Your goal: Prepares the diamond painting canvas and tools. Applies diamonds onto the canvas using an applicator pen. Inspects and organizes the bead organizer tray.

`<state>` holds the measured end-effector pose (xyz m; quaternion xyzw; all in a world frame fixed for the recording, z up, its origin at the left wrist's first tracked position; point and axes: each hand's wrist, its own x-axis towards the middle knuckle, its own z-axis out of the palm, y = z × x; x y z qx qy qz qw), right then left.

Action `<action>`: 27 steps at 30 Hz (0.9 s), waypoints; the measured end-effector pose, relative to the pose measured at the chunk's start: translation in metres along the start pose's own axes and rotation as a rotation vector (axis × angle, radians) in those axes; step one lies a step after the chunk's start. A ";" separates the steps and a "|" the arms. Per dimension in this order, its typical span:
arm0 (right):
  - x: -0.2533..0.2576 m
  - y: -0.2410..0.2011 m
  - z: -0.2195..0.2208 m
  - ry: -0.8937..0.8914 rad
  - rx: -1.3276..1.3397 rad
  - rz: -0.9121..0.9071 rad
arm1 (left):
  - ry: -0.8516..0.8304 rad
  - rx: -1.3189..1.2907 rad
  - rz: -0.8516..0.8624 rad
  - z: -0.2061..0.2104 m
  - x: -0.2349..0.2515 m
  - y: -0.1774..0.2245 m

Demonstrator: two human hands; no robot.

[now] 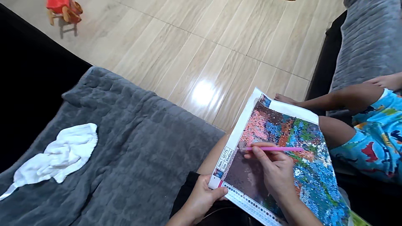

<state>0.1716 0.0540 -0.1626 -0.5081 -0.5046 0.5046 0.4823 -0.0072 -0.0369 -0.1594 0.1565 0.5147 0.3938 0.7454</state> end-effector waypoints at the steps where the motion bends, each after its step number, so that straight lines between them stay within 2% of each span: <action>1: 0.001 0.001 0.000 0.003 -0.002 0.002 | -0.002 -0.003 0.000 0.000 0.000 0.000; 19: 0.005 0.006 0.005 0.006 -0.046 0.010 | -0.014 -0.040 -0.006 -0.003 0.002 0.000; 27: 0.005 0.013 0.007 -0.030 -0.121 -0.063 | 0.001 -0.027 -0.011 -0.003 0.002 0.000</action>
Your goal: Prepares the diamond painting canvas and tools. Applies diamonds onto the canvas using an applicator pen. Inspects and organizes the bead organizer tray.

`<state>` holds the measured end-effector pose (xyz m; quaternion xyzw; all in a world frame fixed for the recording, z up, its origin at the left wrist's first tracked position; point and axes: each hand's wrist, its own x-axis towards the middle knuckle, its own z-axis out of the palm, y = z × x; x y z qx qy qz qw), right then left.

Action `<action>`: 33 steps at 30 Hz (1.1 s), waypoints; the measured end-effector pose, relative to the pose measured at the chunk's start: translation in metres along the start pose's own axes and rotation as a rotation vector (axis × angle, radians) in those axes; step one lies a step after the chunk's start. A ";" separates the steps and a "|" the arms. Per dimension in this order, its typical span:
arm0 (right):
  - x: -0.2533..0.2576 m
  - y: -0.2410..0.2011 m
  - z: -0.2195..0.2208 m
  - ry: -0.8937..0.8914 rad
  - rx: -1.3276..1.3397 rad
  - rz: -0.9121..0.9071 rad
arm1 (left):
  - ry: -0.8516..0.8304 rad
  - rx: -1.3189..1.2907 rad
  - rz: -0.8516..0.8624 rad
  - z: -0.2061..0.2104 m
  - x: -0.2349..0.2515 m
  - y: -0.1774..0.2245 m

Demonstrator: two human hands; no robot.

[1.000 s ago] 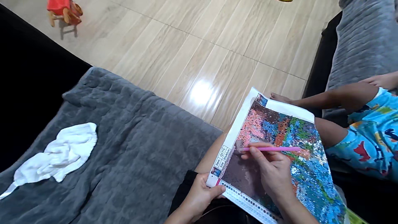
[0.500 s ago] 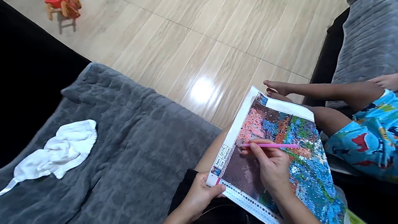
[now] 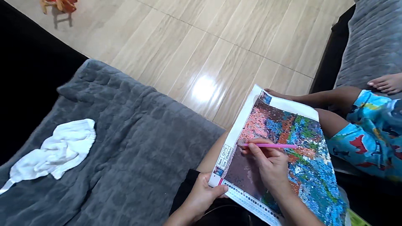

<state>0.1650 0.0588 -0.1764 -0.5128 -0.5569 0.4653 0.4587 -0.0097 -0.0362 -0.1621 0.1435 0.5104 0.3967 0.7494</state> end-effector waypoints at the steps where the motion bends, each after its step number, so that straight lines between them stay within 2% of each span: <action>1: 0.000 0.001 0.001 -0.005 -0.023 -0.020 | -0.001 -0.006 0.002 0.000 0.000 0.000; 8: -0.001 0.003 0.003 -0.020 -0.165 -0.162 | -0.001 -0.003 -0.005 0.001 0.000 0.001; 14: 0.000 0.001 0.005 -0.073 -0.420 -0.365 | -0.001 -0.007 -0.004 0.001 -0.001 0.001; 16: 0.000 -0.002 0.004 -0.060 -0.394 -0.344 | -0.001 -0.005 -0.009 0.002 -0.001 0.002; 23: -0.013 -0.030 -0.014 -0.041 0.008 0.006 | 0.006 0.004 -0.028 0.002 -0.001 0.003; 28: -0.049 -0.027 -0.020 -0.126 0.046 0.000 | 0.006 0.006 -0.030 0.002 -0.001 0.003; 33: -0.072 -0.013 -0.021 -0.186 -0.024 -0.115 | 0.010 -0.003 -0.042 0.002 -0.001 0.004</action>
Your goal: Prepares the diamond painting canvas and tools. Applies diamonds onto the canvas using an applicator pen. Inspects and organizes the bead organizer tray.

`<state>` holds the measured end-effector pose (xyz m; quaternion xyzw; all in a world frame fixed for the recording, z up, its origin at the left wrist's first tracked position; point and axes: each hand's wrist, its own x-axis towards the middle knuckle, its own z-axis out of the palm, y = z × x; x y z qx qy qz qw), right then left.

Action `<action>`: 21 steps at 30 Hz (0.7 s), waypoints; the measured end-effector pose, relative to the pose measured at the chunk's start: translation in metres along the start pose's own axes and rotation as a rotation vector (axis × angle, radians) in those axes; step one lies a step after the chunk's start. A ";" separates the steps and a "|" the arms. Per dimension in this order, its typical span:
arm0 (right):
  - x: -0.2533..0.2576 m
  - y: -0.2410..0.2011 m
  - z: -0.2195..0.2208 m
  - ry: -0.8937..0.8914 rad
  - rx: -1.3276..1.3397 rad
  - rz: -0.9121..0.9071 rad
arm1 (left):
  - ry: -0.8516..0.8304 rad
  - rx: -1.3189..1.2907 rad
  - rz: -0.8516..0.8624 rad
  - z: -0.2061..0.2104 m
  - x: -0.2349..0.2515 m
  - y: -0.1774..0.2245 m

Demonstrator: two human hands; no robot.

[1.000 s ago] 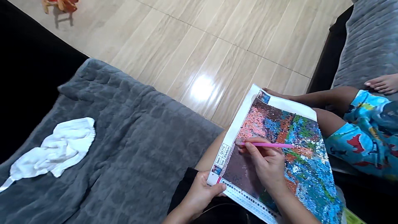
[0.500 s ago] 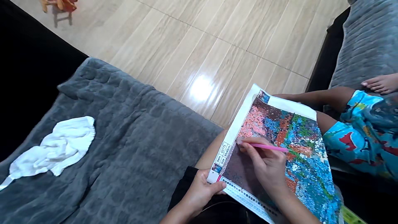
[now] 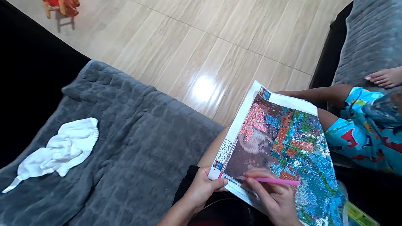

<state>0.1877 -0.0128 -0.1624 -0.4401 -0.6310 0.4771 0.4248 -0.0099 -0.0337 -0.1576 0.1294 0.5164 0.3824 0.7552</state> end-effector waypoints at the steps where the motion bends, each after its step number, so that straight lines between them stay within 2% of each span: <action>1: -0.001 0.002 0.000 -0.004 -0.015 -0.019 | 0.002 0.001 -0.001 0.000 0.000 0.000; 21: -0.002 0.010 0.006 -0.048 -0.035 -0.063 | 0.007 -0.033 0.005 0.000 -0.001 -0.001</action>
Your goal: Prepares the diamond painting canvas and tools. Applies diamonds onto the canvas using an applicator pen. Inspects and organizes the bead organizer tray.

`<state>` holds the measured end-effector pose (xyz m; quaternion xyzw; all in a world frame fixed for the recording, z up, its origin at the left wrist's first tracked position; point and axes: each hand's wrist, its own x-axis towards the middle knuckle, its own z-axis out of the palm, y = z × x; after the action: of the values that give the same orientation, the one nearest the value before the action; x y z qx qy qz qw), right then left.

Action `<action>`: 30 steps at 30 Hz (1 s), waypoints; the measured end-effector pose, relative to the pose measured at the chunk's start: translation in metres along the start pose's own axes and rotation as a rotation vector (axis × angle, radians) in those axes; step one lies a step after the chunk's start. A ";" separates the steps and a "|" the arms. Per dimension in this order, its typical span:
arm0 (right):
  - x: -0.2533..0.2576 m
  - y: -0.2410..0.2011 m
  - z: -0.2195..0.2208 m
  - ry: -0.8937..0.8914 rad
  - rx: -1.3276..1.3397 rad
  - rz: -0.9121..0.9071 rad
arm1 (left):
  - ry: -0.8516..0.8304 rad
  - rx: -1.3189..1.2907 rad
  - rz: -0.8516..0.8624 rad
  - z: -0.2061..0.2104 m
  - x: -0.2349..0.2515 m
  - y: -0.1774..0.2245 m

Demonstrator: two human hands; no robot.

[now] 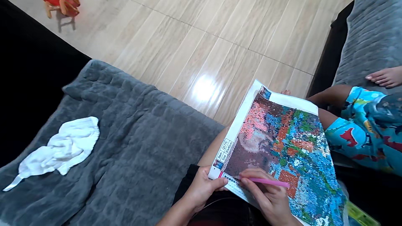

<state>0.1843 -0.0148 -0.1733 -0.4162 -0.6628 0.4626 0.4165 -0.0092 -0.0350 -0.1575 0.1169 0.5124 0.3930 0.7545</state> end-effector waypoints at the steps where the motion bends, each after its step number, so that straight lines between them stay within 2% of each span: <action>1: 0.000 0.000 0.000 -0.002 0.001 0.001 | 0.002 -0.001 0.000 0.000 0.000 0.000; 19: 0.004 -0.004 0.009 -0.011 0.033 0.053 | 0.009 0.022 0.030 0.001 -0.001 -0.001; 30: 0.011 -0.005 0.026 -0.067 0.076 -0.008 | -0.003 0.071 0.108 0.000 -0.002 -0.005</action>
<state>0.1559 -0.0128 -0.1728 -0.3816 -0.6600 0.4995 0.4113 -0.0066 -0.0397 -0.1594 0.1719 0.5178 0.4146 0.7283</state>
